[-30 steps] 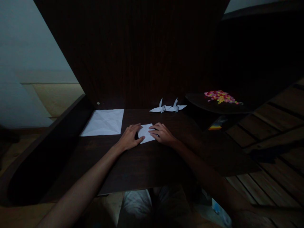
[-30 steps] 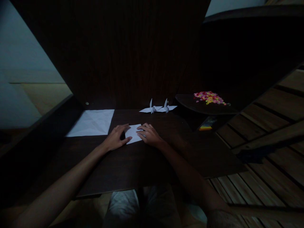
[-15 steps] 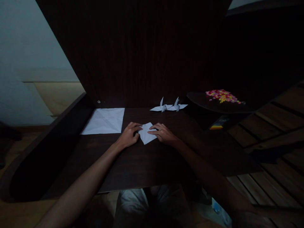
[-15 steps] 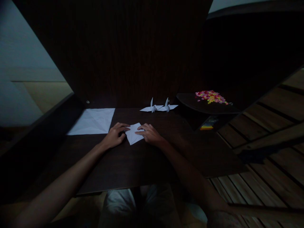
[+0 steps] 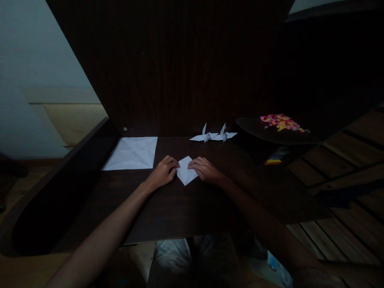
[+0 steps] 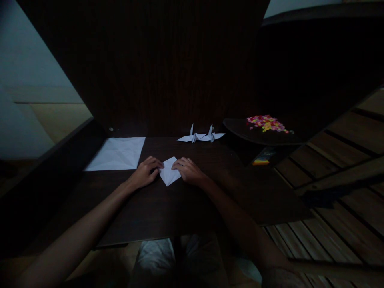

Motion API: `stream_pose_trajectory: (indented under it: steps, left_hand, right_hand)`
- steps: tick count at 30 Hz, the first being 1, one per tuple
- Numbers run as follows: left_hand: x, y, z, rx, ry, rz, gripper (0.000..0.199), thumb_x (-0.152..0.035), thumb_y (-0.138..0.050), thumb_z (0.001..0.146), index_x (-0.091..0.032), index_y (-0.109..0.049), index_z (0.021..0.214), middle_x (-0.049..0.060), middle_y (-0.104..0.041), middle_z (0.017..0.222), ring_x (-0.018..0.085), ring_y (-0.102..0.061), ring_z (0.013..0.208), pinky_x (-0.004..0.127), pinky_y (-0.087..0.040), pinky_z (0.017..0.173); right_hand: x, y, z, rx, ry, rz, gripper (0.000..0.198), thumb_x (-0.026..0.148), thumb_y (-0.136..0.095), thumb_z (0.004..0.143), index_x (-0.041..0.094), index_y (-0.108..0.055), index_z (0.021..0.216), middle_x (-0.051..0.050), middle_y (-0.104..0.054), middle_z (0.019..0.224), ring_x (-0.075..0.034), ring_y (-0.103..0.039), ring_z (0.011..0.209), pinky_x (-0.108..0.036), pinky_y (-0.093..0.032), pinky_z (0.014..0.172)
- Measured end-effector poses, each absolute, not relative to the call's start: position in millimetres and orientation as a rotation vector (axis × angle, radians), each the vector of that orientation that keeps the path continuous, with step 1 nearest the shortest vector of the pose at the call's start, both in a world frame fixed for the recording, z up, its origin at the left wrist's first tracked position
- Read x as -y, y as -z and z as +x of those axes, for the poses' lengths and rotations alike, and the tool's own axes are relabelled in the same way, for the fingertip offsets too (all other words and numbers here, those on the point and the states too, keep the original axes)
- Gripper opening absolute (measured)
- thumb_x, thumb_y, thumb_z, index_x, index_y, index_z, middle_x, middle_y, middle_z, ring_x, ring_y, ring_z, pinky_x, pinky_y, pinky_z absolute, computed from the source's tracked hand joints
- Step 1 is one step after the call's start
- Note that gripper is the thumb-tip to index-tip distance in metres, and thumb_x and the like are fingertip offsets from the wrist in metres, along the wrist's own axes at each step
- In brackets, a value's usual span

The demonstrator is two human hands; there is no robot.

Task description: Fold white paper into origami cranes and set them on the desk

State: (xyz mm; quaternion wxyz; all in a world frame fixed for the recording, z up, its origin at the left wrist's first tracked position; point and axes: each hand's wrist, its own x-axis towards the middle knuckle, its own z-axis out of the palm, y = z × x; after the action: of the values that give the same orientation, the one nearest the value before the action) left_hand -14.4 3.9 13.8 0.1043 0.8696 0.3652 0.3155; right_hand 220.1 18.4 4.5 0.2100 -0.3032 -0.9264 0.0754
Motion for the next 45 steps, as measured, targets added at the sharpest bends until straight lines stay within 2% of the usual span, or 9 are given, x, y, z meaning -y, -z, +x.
stream_pose_trajectory:
  steps: [4,14,19,25,29,32,37,41,45]
  left_hand:
    - [-3.2,-15.4,-14.6,-1.055,-0.926,2.584,0.02,-0.006,-0.046,0.078,-0.016,-0.063,0.083,0.006,-0.062,0.092,0.02,-0.054,0.09,0.038,-0.047,0.085]
    - [-3.5,-14.7,-14.0,-1.055,-0.925,2.591,0.022,-0.007,-0.046,0.079,-0.016,-0.064,0.084,0.006,-0.063,0.092,0.02,-0.055,0.091,0.039,-0.047,0.085]
    - [-1.7,-16.2,-13.3,-1.11,-0.892,2.558,0.027,-0.013,-0.045,0.084,-0.015,-0.06,0.106,0.008,-0.063,0.099,0.021,-0.055,0.095,0.04,-0.047,0.089]
    - [0.8,-13.5,-10.0,-1.129,-0.932,2.481,0.046,-0.017,-0.047,0.085,-0.016,-0.04,0.13,0.011,-0.055,0.123,0.023,-0.051,0.113,0.042,-0.041,0.099]
    - [2.2,-11.7,-5.9,-1.115,-1.014,2.413,0.054,-0.021,-0.052,0.084,-0.018,-0.033,0.134,0.012,-0.051,0.123,0.02,-0.057,0.102,0.038,-0.047,0.092]
    - [2.5,-11.9,-4.0,-1.114,-1.04,2.39,0.048,-0.023,-0.056,0.082,-0.018,-0.039,0.127,0.011,-0.053,0.116,0.018,-0.058,0.094,0.036,-0.05,0.086]
    - [3.4,-16.0,-4.7,-1.045,-0.979,2.481,0.03,-0.022,-0.049,0.087,-0.018,-0.05,0.117,0.01,-0.055,0.115,0.022,-0.053,0.109,0.04,-0.044,0.096]
    - [2.9,-14.8,-6.3,-1.079,-0.926,2.563,0.028,-0.027,-0.05,0.088,-0.018,-0.059,0.113,0.011,-0.055,0.12,0.023,-0.051,0.111,0.043,-0.043,0.097]
    - [0.1,-10.3,-7.5,-1.071,-0.806,2.647,0.029,-0.034,-0.052,0.088,-0.017,-0.065,0.107,0.01,-0.061,0.116,0.023,-0.052,0.108,0.043,-0.043,0.094]
  right_hand:
    - [-18.6,-3.3,220.6,2.556,-0.222,-0.847,0.034,0.006,-0.044,0.085,0.019,-0.062,0.111,-0.008,-0.063,0.109,-0.021,-0.051,0.098,-0.038,-0.04,0.085]
    - [-19.2,-1.8,221.5,2.547,-0.233,-0.817,0.029,0.007,-0.045,0.085,0.02,-0.065,0.101,-0.007,-0.063,0.108,-0.021,-0.051,0.1,-0.039,-0.041,0.087]
    - [-19.1,-1.3,221.0,2.549,-0.212,-0.813,0.031,0.006,-0.045,0.084,0.02,-0.066,0.102,-0.007,-0.062,0.109,-0.021,-0.051,0.1,-0.039,-0.041,0.086]
    - [-20.5,0.1,221.8,2.568,-0.183,-0.809,0.031,0.007,-0.046,0.085,0.021,-0.067,0.104,-0.008,-0.062,0.111,-0.021,-0.05,0.101,-0.039,-0.041,0.087]
    - [-19.0,-2.1,222.0,2.586,-0.173,-0.821,0.033,0.007,-0.046,0.086,0.023,-0.067,0.106,-0.007,-0.061,0.111,-0.021,-0.05,0.102,-0.039,-0.041,0.087]
    - [-17.2,-5.0,221.3,2.614,-0.158,-0.833,0.035,0.007,-0.046,0.086,0.023,-0.066,0.108,-0.007,-0.06,0.113,-0.022,-0.049,0.103,-0.038,-0.04,0.086]
    - [-16.7,-6.8,221.2,2.616,-0.189,-0.837,0.036,0.006,-0.046,0.085,0.023,-0.065,0.111,-0.008,-0.06,0.114,-0.022,-0.048,0.104,-0.039,-0.04,0.088]
    - [-18.6,-3.2,222.8,2.577,-0.235,-0.802,0.037,0.005,-0.047,0.084,0.024,-0.066,0.109,-0.007,-0.061,0.115,-0.022,-0.049,0.104,-0.04,-0.04,0.089]
    - [-21.3,2.1,223.6,2.52,-0.271,-0.777,0.034,0.006,-0.049,0.083,0.023,-0.068,0.106,-0.007,-0.063,0.113,-0.021,-0.051,0.102,-0.041,-0.041,0.089]
